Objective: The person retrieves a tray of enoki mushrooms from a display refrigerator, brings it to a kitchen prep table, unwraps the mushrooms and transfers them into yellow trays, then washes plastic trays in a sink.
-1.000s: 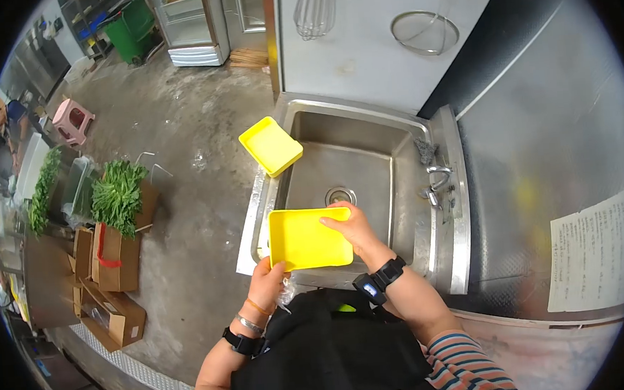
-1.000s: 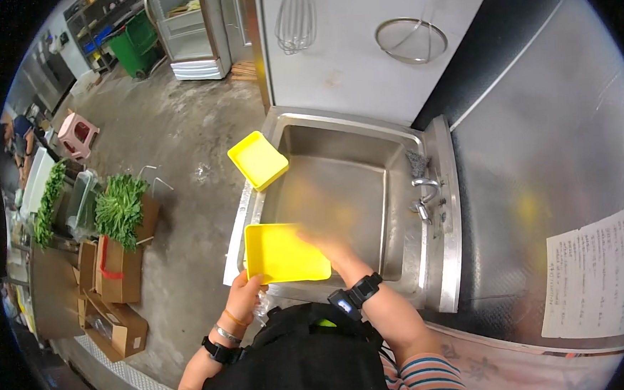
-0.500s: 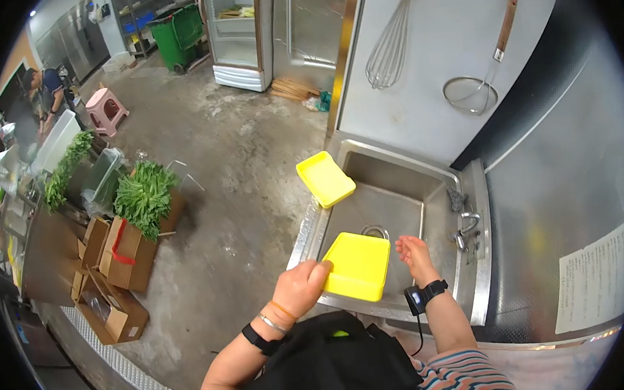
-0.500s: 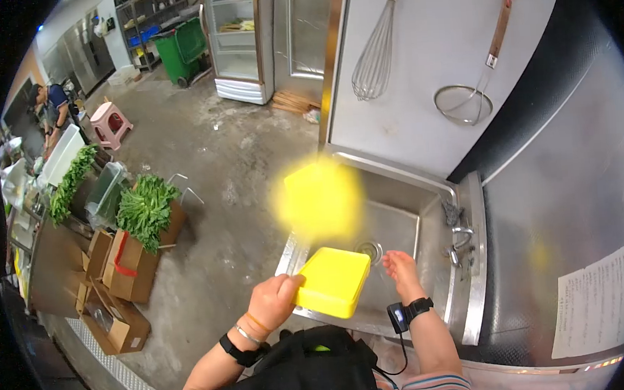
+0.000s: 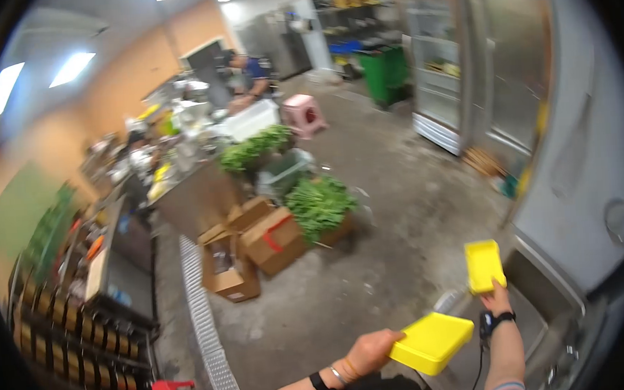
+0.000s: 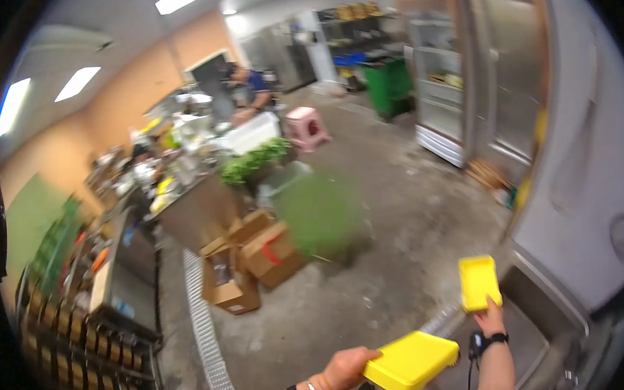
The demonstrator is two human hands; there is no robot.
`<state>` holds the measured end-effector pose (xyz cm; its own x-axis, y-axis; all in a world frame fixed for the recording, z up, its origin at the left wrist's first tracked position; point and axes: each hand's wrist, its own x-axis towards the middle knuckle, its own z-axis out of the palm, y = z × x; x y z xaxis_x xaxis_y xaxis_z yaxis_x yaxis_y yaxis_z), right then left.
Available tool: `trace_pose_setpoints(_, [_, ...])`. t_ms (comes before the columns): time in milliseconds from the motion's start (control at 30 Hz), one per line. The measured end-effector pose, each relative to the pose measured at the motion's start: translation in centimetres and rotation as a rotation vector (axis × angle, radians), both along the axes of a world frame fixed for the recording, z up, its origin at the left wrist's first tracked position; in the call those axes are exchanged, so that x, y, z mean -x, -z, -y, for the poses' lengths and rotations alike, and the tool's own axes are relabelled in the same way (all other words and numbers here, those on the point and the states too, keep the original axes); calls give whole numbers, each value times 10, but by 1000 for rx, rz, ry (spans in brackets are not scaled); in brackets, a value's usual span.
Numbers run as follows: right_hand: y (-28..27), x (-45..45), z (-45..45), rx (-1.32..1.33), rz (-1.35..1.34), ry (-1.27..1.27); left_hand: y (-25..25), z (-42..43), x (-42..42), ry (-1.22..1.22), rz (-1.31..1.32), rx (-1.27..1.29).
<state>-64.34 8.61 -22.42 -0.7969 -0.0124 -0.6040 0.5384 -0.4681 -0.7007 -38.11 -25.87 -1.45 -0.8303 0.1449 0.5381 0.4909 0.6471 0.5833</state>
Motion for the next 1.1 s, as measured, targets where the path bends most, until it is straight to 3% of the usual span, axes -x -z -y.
trace_pose_setpoints(67, [56,15,-16,147,-44,158,-8,-5,-5,-36,-17,-54])
trace_pose_setpoints(133, [20,-9,-22,88,-90,156,-11,-5,-2,-59,-31,-59])
trace_pose_setpoints(200, [-63,-49,-14,-345,-225,243,-2,-13,3,34,-9,-70])
trace_pose_setpoints(267, [-11,-45,-88,-844,-782,183,1,-21,10,52,-27,-42])
trace_pose_setpoints(433, [-143,-157,-136,-1475,-736,-84,-12,-51,29,263,-52,47])
trace_pose_setpoints(600, [-205,-232,-131,-1745,-554,-158,-26,-73,40,408,-82,103])
trace_pose_setpoints(733, [-195,-249,-126,-1568,-466,-60,-16,-77,39,405,-66,143])
trace_pose_setpoints(800, [-186,-249,-119,-1368,-429,21,0,-78,33,277,25,5])
trace_pose_setpoints(833, [-182,-247,-114,-1233,-413,67,3,-78,26,184,271,-75])
trace_pose_setpoints(867, [-176,-245,-109,-1070,-395,114,13,-73,22,182,281,-67])
trace_pose_setpoints(967, [-161,-229,-81,-506,-373,253,51,-36,8,-45,674,-403])
trace_pose_setpoints(1033, [-152,-212,-58,-166,-376,287,78,0,-11,-126,694,-591])
trace_pose_setpoints(1100, [-139,-195,-33,85,-399,247,60,42,-43,-190,815,-819])
